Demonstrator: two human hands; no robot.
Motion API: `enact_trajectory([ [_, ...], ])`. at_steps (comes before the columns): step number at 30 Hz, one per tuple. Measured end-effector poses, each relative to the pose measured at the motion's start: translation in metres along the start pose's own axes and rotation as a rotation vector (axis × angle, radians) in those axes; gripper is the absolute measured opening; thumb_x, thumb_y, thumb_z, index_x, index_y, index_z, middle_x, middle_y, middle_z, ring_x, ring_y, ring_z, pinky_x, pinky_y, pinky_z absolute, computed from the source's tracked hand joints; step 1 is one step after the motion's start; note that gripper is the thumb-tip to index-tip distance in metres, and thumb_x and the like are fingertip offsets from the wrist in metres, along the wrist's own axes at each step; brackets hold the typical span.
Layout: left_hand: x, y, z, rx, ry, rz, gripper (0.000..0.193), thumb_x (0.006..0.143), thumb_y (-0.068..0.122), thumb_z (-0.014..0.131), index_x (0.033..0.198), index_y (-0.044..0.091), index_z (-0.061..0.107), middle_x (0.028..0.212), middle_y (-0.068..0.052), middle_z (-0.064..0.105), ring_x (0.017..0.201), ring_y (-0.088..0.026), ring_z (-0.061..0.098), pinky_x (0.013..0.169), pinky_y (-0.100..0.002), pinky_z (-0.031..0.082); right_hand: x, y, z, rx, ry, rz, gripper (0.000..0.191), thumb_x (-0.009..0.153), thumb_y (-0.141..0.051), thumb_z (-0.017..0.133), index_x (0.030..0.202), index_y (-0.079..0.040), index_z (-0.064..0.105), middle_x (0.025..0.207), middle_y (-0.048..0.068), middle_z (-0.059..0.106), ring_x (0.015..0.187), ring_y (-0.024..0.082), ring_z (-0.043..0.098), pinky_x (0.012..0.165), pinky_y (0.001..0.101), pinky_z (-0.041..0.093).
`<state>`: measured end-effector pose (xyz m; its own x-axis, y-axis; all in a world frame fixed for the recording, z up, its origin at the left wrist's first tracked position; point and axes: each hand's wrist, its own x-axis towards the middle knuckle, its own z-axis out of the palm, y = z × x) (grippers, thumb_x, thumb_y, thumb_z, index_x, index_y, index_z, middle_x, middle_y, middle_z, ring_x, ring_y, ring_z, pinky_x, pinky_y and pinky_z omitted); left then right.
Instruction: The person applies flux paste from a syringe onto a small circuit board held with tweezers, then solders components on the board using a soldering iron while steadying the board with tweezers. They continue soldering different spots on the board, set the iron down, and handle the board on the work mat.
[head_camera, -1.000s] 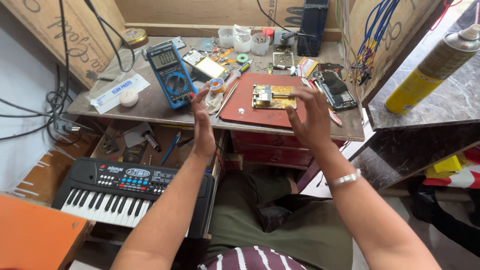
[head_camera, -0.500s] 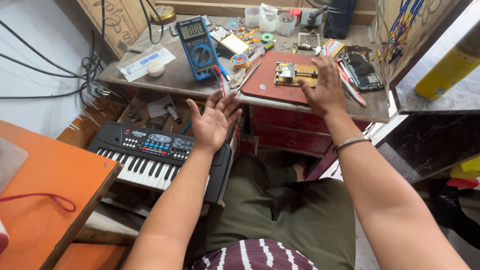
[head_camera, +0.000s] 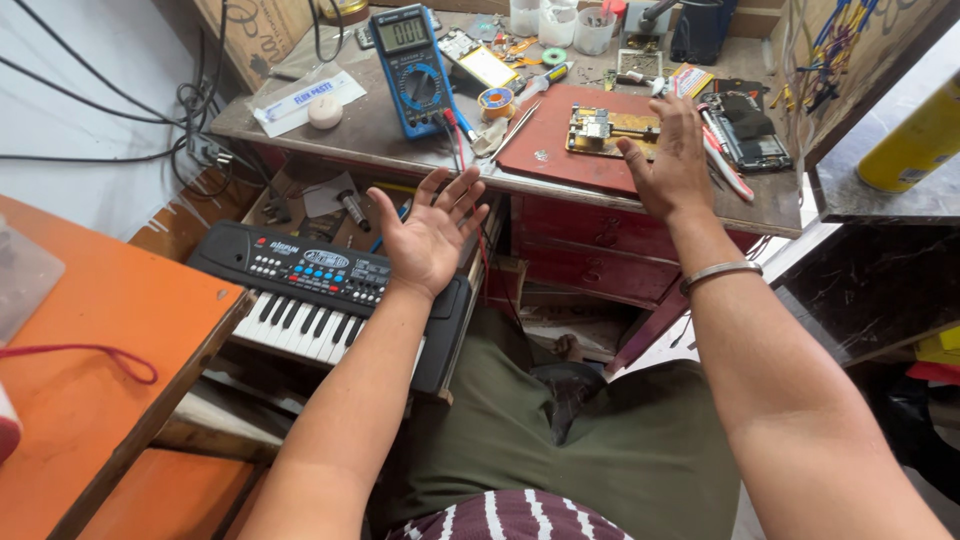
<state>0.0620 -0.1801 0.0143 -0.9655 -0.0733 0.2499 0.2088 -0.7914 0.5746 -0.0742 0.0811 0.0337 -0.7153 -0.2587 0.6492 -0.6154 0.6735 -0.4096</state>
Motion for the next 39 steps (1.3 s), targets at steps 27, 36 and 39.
enact_trajectory([
  [27, 0.019, -0.048, -0.037, 0.836, 0.108, -0.143, 0.017, 0.102, 0.018, 0.063, 0.115, 0.007, 0.062, 0.104, -0.006, 0.07, 0.087, -0.01, 0.065, 0.077, -0.026, 0.054, -0.008, 0.044, 0.024, 0.142, 0.013, 0.078, 0.057, 0.104, -0.05, 0.061, 0.139, -0.005, 0.051, 0.156, 0.024, 0.043, 0.15, 0.044, 0.032, 0.123, 0.0512, 0.027],
  [36, 0.067, -0.09, -0.021, 0.845, -0.246, -0.382, 0.021, 0.101, 0.021, 0.062, 0.117, 0.007, 0.06, 0.102, -0.004, 0.068, 0.082, -0.009, 0.064, 0.073, -0.025, 0.053, -0.013, 0.055, 0.03, 0.092, 0.078, 0.046, 0.054, 0.105, -0.048, 0.063, 0.136, -0.005, 0.055, 0.153, 0.025, 0.048, 0.15, 0.046, 0.034, 0.122, 0.0528, 0.027],
  [39, 0.074, -0.102, -0.02, 0.813, -0.316, -0.424, 0.022, 0.101, 0.021, 0.062, 0.118, 0.007, 0.06, 0.102, -0.003, 0.067, 0.08, -0.009, 0.063, 0.071, -0.025, 0.053, -0.015, 0.056, 0.029, 0.056, 0.074, 0.058, 0.053, 0.104, -0.048, 0.064, 0.134, -0.005, 0.057, 0.152, 0.024, 0.049, 0.148, 0.045, 0.037, 0.122, 0.0523, 0.029],
])
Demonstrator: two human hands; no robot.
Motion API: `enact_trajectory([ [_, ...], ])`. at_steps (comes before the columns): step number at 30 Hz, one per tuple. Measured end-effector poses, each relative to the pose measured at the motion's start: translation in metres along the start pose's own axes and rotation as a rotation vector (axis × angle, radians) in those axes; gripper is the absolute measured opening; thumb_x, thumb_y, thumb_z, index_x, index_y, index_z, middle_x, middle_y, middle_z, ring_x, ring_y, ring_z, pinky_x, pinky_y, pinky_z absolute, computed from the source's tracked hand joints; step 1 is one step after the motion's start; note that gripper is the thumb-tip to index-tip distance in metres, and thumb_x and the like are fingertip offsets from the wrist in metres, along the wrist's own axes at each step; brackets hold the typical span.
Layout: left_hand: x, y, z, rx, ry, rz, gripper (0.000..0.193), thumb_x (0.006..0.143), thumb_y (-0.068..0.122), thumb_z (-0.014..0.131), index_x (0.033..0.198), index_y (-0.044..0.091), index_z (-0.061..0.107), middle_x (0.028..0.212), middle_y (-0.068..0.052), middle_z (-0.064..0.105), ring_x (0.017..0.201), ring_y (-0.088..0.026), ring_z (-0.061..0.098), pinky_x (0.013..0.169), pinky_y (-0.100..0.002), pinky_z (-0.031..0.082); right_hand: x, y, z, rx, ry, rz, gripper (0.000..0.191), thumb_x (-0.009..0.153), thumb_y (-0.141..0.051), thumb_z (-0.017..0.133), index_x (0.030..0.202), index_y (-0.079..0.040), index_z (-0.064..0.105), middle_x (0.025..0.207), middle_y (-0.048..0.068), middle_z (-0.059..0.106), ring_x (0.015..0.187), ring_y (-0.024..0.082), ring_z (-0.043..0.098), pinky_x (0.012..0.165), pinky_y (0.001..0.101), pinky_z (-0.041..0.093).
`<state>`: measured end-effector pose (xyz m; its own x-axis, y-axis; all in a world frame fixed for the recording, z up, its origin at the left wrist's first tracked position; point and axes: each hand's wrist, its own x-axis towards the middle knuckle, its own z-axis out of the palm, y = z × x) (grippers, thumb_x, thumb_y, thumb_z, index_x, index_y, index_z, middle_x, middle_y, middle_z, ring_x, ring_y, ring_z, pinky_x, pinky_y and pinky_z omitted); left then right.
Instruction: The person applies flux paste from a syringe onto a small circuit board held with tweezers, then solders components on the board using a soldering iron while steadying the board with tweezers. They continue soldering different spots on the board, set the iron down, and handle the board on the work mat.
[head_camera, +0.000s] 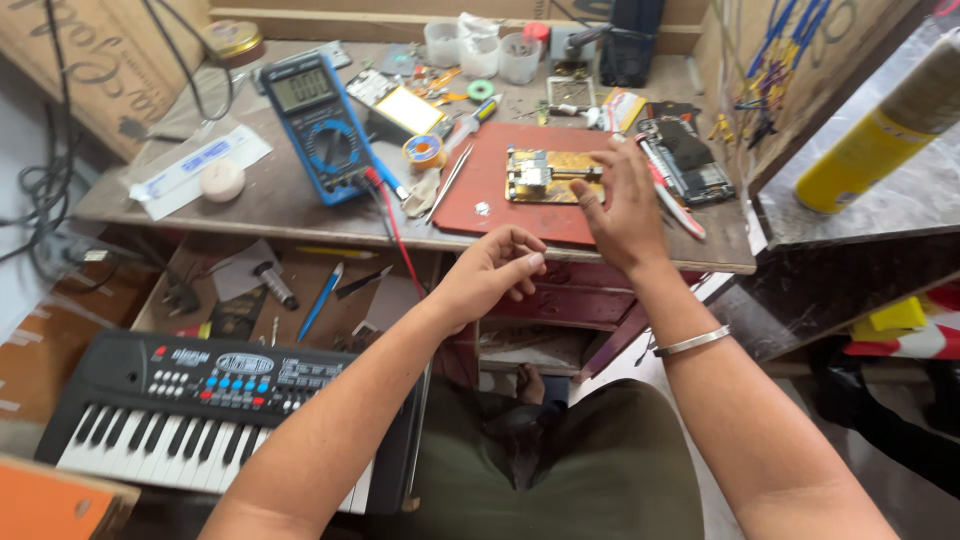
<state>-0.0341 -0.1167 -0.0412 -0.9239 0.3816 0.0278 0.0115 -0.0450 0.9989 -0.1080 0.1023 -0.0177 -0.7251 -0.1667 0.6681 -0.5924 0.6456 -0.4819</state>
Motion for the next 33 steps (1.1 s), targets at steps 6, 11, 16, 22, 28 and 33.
enact_trajectory([
  [6, -0.005, -0.015, 0.005, -0.129, -0.092, -0.067, 0.023, 0.1, 0.019, 0.064, 0.119, 0.007, 0.059, 0.101, -0.003, 0.066, 0.082, -0.009, 0.063, 0.071, -0.025, 0.053, -0.006, 0.005, -0.001, -0.017, -0.015, 0.015, 0.054, 0.102, -0.048, 0.065, 0.134, -0.005, 0.058, 0.151, 0.022, 0.049, 0.147, 0.042, 0.04, 0.119, 0.0493, 0.034],
  [11, -0.016, -0.017, 0.006, -0.166, -0.059, -0.062, 0.023, 0.1, 0.02, 0.064, 0.118, 0.006, 0.06, 0.1, -0.003, 0.066, 0.085, -0.009, 0.063, 0.073, -0.026, 0.053, -0.011, 0.007, -0.002, -0.049, 0.012, 0.005, 0.052, 0.101, -0.046, 0.067, 0.132, -0.005, 0.059, 0.151, 0.022, 0.049, 0.147, 0.042, 0.041, 0.119, 0.0481, 0.036],
  [16, -0.017, -0.01, 0.01, -0.202, 0.002, -0.091, 0.022, 0.099, 0.021, 0.065, 0.115, 0.007, 0.062, 0.099, -0.003, 0.067, 0.086, -0.009, 0.063, 0.075, -0.026, 0.053, -0.013, 0.01, -0.004, -0.023, 0.015, 0.05, 0.054, 0.1, -0.048, 0.067, 0.131, -0.004, 0.059, 0.151, 0.022, 0.048, 0.143, 0.04, 0.044, 0.116, 0.0453, 0.04],
  [22, -0.019, -0.005, 0.013, -0.224, 0.047, -0.092, 0.02, 0.099, 0.022, 0.065, 0.112, 0.008, 0.062, 0.099, -0.001, 0.068, 0.086, -0.008, 0.063, 0.076, -0.025, 0.053, -0.015, 0.012, -0.005, -0.002, -0.003, 0.073, 0.054, 0.1, -0.049, 0.067, 0.13, -0.004, 0.059, 0.15, 0.022, 0.049, 0.143, 0.039, 0.046, 0.115, 0.0447, 0.041],
  [28, -0.018, -0.005, 0.009, -0.279, 0.114, -0.051, 0.018, 0.099, 0.019, 0.066, 0.112, 0.008, 0.062, 0.097, -0.002, 0.067, 0.084, -0.009, 0.063, 0.074, -0.025, 0.053, -0.016, 0.012, -0.006, -0.058, 0.011, 0.041, 0.053, 0.1, -0.047, 0.068, 0.13, -0.003, 0.06, 0.149, 0.022, 0.052, 0.143, 0.04, 0.046, 0.118, 0.0472, 0.037],
  [33, -0.018, -0.004, 0.006, -0.268, 0.111, -0.039, 0.018, 0.099, 0.019, 0.066, 0.112, 0.008, 0.062, 0.098, -0.002, 0.067, 0.083, -0.008, 0.062, 0.074, -0.025, 0.052, -0.013, 0.009, -0.006, -0.066, 0.026, 0.023, 0.052, 0.1, -0.046, 0.068, 0.128, -0.003, 0.061, 0.148, 0.023, 0.053, 0.142, 0.041, 0.046, 0.117, 0.0478, 0.037],
])
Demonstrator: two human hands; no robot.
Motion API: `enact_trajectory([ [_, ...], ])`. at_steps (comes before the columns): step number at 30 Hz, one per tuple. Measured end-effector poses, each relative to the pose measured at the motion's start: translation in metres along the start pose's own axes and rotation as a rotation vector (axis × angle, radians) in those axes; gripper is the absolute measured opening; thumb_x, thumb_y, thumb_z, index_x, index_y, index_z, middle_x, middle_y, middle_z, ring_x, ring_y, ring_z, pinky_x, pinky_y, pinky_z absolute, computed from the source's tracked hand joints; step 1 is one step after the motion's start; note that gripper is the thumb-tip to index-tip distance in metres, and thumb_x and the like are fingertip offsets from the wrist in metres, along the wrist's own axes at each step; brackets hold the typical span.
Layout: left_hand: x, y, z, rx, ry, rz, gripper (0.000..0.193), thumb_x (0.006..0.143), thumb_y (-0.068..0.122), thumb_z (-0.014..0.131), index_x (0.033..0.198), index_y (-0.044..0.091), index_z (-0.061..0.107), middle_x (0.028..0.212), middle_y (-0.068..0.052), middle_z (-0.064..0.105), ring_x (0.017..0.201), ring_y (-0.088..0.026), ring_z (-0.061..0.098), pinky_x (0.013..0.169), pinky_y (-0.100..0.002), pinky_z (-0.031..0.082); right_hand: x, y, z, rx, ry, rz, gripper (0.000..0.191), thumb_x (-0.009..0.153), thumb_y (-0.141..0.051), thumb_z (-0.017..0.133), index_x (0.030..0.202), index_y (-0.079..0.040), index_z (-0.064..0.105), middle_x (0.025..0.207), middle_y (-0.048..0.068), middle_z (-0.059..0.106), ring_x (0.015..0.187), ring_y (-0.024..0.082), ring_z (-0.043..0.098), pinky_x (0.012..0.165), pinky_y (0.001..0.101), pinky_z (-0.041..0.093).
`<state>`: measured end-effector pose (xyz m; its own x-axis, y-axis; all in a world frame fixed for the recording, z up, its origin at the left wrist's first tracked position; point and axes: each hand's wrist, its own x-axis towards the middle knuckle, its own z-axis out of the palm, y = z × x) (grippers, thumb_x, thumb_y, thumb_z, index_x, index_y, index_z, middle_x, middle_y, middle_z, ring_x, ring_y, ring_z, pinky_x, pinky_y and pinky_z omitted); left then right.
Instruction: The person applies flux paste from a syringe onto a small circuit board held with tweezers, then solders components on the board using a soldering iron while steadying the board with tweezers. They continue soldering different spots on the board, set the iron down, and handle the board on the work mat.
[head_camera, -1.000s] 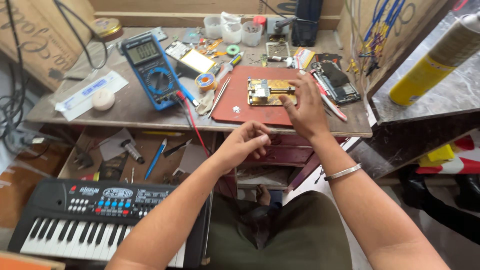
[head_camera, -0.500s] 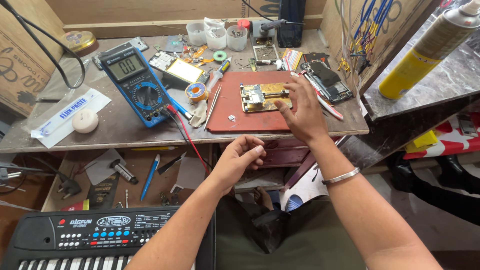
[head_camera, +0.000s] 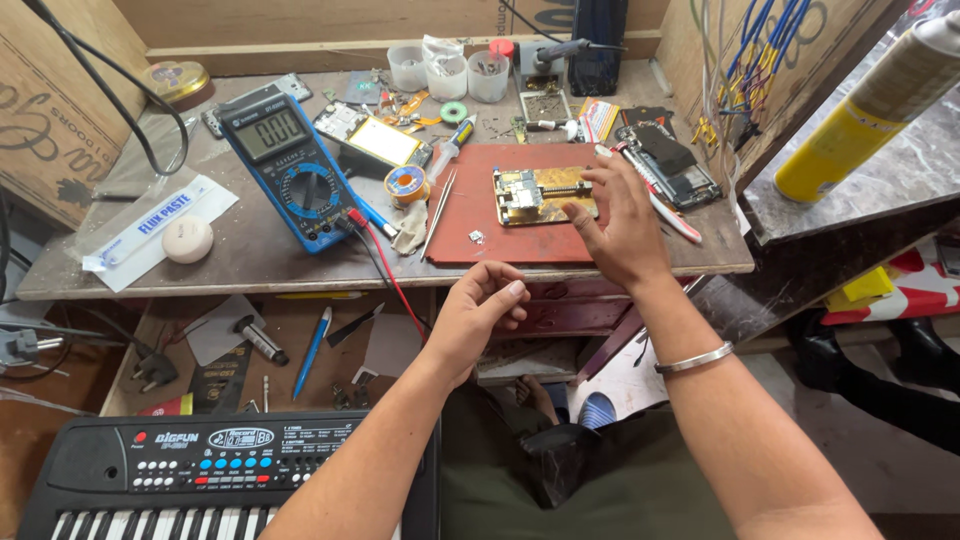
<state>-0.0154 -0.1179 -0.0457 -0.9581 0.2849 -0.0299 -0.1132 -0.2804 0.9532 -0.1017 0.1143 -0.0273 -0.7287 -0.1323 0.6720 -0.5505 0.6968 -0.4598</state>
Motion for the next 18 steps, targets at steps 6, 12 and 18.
enact_trajectory([
  [6, 0.003, -0.001, -0.006, 0.071, -0.016, 0.03, 0.019, 0.098, 0.019, 0.066, 0.113, 0.007, 0.062, 0.099, -0.003, 0.068, 0.084, -0.009, 0.064, 0.074, -0.025, 0.053, 0.002, -0.003, 0.001, 0.036, -0.002, 0.004, 0.053, 0.101, -0.049, 0.066, 0.126, -0.002, 0.061, 0.145, 0.023, 0.053, 0.139, 0.041, 0.048, 0.114, 0.0475, 0.04],
  [12, 0.005, -0.004, -0.011, 0.182, -0.044, 0.081, 0.021, 0.097, 0.017, 0.067, 0.115, 0.007, 0.061, 0.099, -0.003, 0.067, 0.084, -0.009, 0.064, 0.074, -0.025, 0.053, 0.002, -0.003, 0.002, 0.079, 0.002, 0.015, 0.056, 0.102, -0.053, 0.062, 0.126, -0.002, 0.061, 0.143, 0.022, 0.054, 0.137, 0.04, 0.05, 0.114, 0.0475, 0.04],
  [18, -0.003, -0.003, -0.007, 0.434, -0.045, 0.198, 0.02, 0.097, 0.015, 0.07, 0.112, 0.004, 0.064, 0.095, -0.003, 0.065, 0.082, -0.009, 0.061, 0.074, -0.026, 0.052, 0.001, -0.001, 0.004, 0.121, 0.021, 0.032, 0.054, 0.105, -0.052, 0.06, 0.127, -0.003, 0.062, 0.143, 0.022, 0.055, 0.137, 0.04, 0.052, 0.114, 0.0468, 0.041],
])
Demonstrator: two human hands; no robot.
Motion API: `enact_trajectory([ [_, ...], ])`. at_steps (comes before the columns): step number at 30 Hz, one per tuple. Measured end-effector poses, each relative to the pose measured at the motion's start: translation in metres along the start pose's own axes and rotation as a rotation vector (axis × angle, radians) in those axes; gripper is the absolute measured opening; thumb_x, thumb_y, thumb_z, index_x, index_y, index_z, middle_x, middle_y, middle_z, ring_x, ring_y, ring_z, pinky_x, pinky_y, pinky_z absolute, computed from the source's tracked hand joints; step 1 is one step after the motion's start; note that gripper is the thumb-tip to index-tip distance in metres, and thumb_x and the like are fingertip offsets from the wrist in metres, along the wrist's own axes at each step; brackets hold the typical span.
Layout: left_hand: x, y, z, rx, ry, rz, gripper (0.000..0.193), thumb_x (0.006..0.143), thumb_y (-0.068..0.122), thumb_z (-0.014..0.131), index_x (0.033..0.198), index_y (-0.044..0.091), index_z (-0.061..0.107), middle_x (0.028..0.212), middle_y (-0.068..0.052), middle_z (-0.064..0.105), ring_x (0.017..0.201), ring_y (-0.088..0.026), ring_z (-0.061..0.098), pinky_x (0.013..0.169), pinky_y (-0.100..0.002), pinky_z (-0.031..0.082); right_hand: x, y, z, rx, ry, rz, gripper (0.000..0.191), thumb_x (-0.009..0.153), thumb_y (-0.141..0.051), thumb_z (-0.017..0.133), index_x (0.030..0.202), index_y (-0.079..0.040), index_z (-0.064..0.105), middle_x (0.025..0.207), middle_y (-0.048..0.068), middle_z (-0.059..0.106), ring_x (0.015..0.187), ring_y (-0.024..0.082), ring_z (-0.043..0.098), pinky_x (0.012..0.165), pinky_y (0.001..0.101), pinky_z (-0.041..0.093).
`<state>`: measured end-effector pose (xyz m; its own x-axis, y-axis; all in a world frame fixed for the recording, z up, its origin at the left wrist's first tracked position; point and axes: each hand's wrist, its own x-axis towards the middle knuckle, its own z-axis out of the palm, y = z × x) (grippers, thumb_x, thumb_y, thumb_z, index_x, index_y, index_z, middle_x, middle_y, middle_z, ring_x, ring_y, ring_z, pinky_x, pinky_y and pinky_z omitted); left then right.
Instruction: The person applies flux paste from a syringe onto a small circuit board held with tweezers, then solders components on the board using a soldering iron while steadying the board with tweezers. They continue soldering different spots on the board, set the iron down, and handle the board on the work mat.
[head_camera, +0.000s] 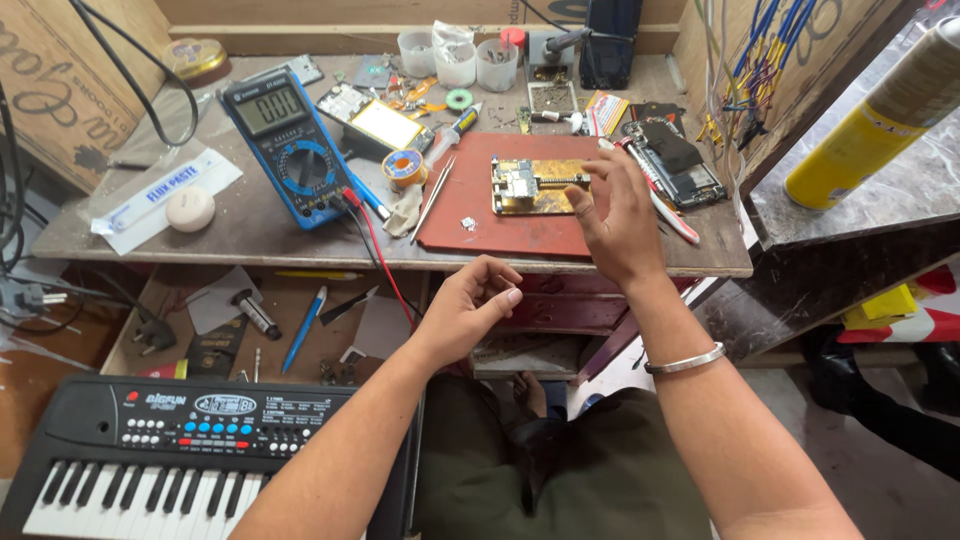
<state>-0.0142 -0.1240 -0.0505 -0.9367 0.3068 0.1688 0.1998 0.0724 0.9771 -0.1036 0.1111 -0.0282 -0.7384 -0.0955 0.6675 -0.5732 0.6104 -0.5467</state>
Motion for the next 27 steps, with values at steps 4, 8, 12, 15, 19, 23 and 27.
enact_trajectory([
  [4, -0.009, 0.008, 0.002, 0.452, -0.101, -0.016, 0.021, 0.092, 0.018, 0.072, 0.108, 0.005, 0.067, 0.086, -0.007, 0.07, 0.075, -0.018, 0.068, 0.071, -0.032, 0.056, 0.002, 0.001, 0.0, 0.102, 0.027, 0.008, 0.047, 0.107, -0.045, 0.059, 0.125, -0.002, 0.061, 0.142, 0.023, 0.055, 0.129, 0.037, 0.057, 0.11, 0.0435, 0.045],
  [8, -0.011, 0.01, 0.002, 0.596, -0.347, 0.02, 0.028, 0.09, 0.023, 0.073, 0.112, 0.006, 0.066, 0.092, -0.011, 0.074, 0.085, -0.025, 0.072, 0.075, -0.039, 0.056, 0.004, 0.002, -0.001, 0.159, 0.067, 0.011, 0.033, 0.11, -0.031, 0.057, 0.122, -0.001, 0.062, 0.136, 0.022, 0.06, 0.128, 0.036, 0.06, 0.11, 0.0421, 0.047],
  [12, -0.009, 0.001, 0.0, 0.643, -0.476, -0.169, 0.039, 0.089, 0.028, 0.073, 0.121, 0.007, 0.064, 0.096, -0.012, 0.076, 0.087, -0.028, 0.073, 0.075, -0.04, 0.057, 0.005, 0.005, 0.0, 0.143, 0.104, -0.011, 0.02, 0.107, -0.016, 0.057, 0.119, 0.0, 0.063, 0.132, 0.021, 0.063, 0.128, 0.036, 0.06, 0.11, 0.0428, 0.047],
  [15, -0.011, -0.009, -0.003, 0.628, -0.496, -0.295, 0.044, 0.089, 0.031, 0.07, 0.125, 0.007, 0.061, 0.099, -0.011, 0.076, 0.086, -0.029, 0.075, 0.076, -0.04, 0.057, 0.002, 0.007, 0.002, 0.118, 0.123, -0.023, 0.019, 0.102, -0.009, 0.061, 0.118, 0.0, 0.062, 0.133, 0.021, 0.063, 0.128, 0.037, 0.059, 0.11, 0.0434, 0.046],
  [19, -0.012, -0.02, -0.007, 0.677, -0.481, -0.267, 0.049, 0.089, 0.035, 0.071, 0.128, 0.007, 0.06, 0.101, -0.012, 0.077, 0.096, -0.029, 0.072, 0.083, -0.04, 0.055, 0.001, 0.007, 0.002, 0.165, 0.107, 0.006, 0.022, 0.098, -0.003, 0.06, 0.119, 0.0, 0.061, 0.135, 0.021, 0.06, 0.127, 0.036, 0.06, 0.109, 0.0413, 0.048],
  [23, -0.01, -0.031, -0.009, 0.727, -0.53, -0.334, 0.054, 0.088, 0.041, 0.071, 0.13, 0.009, 0.058, 0.101, -0.011, 0.076, 0.096, -0.029, 0.072, 0.083, -0.04, 0.055, 0.002, 0.009, -0.001, 0.167, 0.104, 0.034, 0.02, 0.1, -0.003, 0.061, 0.119, -0.001, 0.063, 0.13, 0.018, 0.062, 0.125, 0.034, 0.063, 0.108, 0.0408, 0.051],
  [27, -0.01, -0.038, -0.011, 0.723, -0.537, -0.337, 0.057, 0.089, 0.042, 0.071, 0.132, 0.008, 0.057, 0.102, -0.01, 0.076, 0.094, -0.028, 0.072, 0.082, -0.04, 0.055, 0.003, 0.01, 0.003, 0.246, 0.083, 0.033, 0.023, 0.098, 0.0, 0.064, 0.121, 0.001, 0.061, 0.131, 0.017, 0.06, 0.125, 0.03, 0.064, 0.108, 0.0397, 0.053],
])
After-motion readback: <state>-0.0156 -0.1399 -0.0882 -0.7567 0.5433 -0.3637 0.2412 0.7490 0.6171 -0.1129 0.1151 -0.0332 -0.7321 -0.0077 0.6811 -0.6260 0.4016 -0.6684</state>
